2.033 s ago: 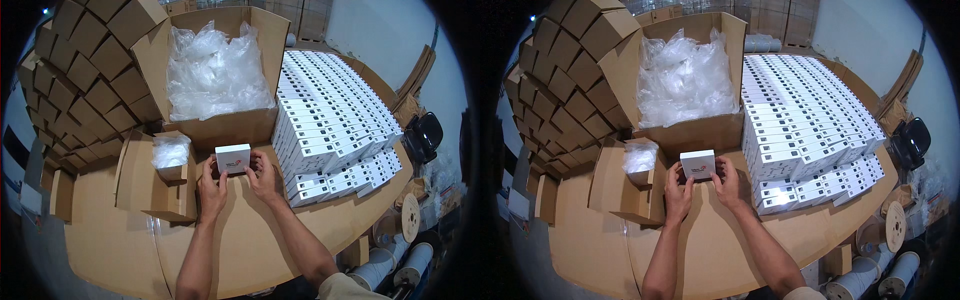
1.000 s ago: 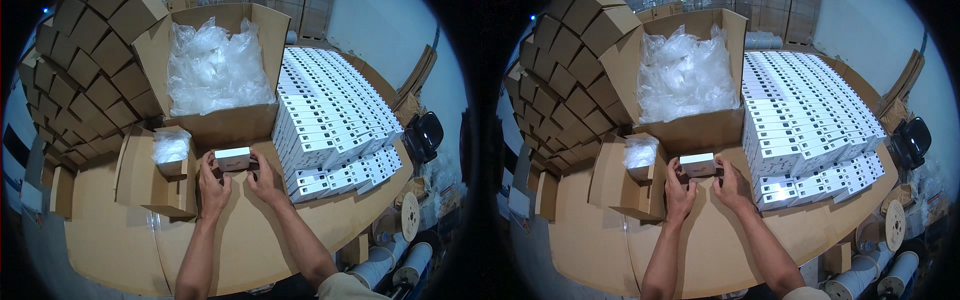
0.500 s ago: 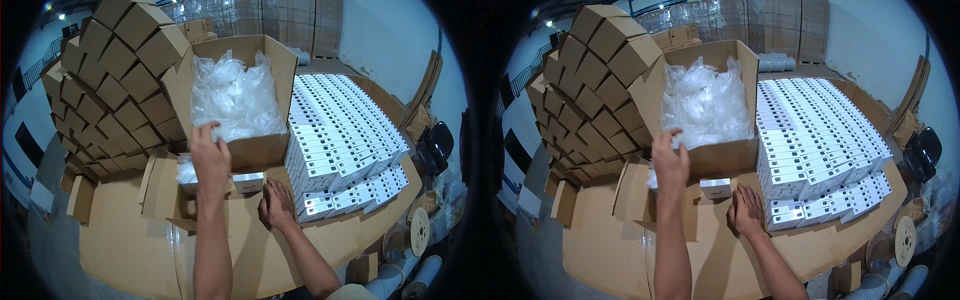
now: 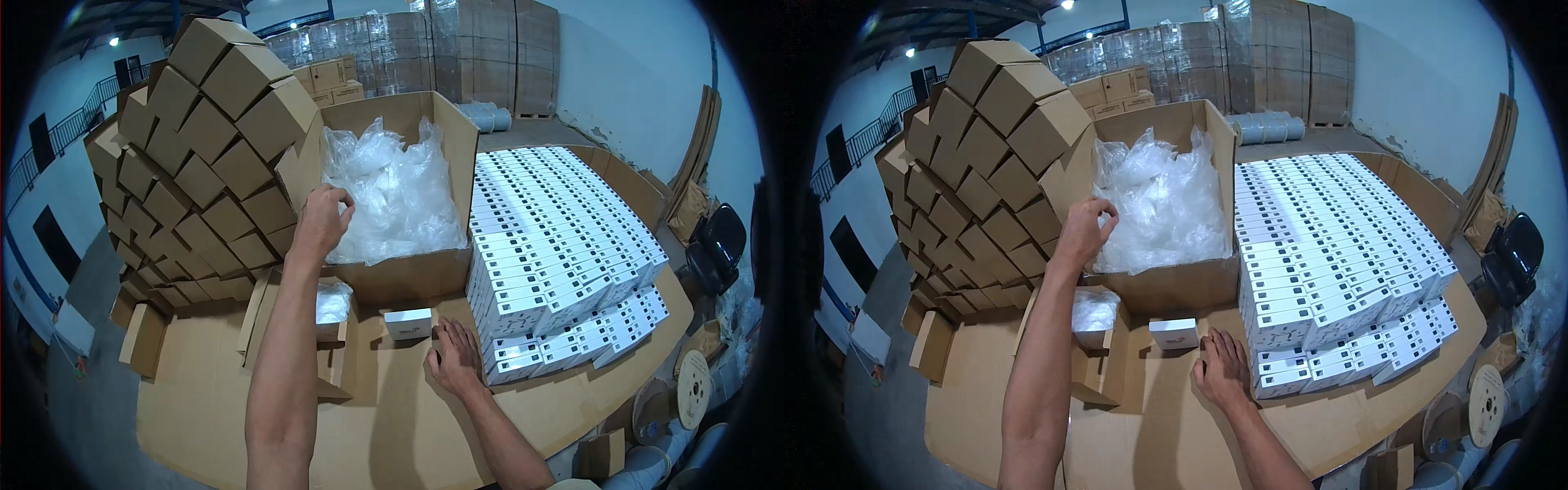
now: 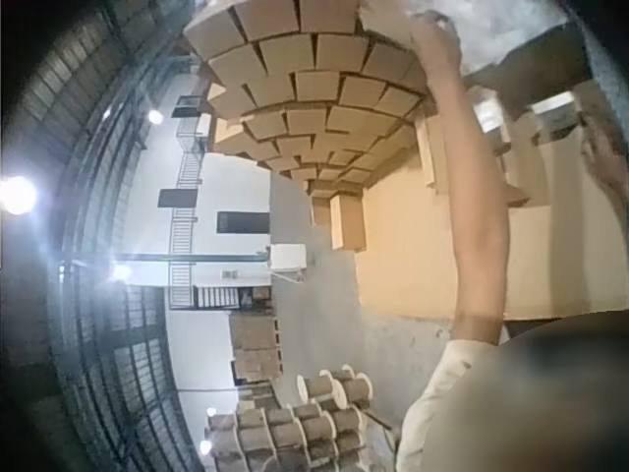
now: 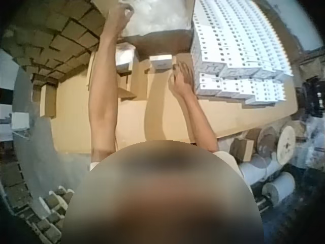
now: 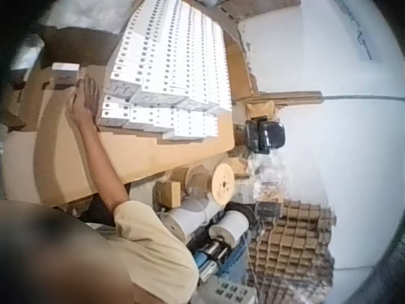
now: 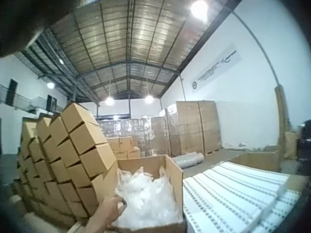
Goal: Packing small white electronic device boxes into bubble wrap sleeves and then into smaller cardboard boxes.
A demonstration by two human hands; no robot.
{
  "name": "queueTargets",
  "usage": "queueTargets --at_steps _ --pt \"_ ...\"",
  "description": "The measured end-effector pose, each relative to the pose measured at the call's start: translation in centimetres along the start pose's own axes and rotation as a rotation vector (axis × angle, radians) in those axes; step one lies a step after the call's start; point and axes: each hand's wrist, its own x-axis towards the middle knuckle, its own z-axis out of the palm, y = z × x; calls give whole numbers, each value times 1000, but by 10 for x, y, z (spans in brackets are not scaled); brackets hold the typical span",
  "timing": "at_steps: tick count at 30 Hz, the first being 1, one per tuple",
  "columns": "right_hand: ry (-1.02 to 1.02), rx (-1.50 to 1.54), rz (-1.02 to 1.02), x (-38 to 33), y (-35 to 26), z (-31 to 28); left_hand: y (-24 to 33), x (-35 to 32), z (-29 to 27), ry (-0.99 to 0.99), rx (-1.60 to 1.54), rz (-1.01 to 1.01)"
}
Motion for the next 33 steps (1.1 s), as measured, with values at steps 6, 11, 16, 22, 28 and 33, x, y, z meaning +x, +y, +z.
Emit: queueTargets --at_steps 6,11,16,22,28,33 --pt "12 19 -11 0 -3 0 12 9 -13 226 -64 6" --pt "46 -19 -13 -1 -3 0 44 0 -35 362 -179 -42" --pt "60 35 -28 -7 1 4 87 -36 -60 466 -447 -168" --pt "115 -4 -112 -20 18 18 139 -121 -37 427 -794 -341" --pt "95 558 27 -32 3 -5 135 -232 25 269 -980 -550" --pt "11 1321 168 -28 -2 -22 122 -281 70 116 -956 -731"
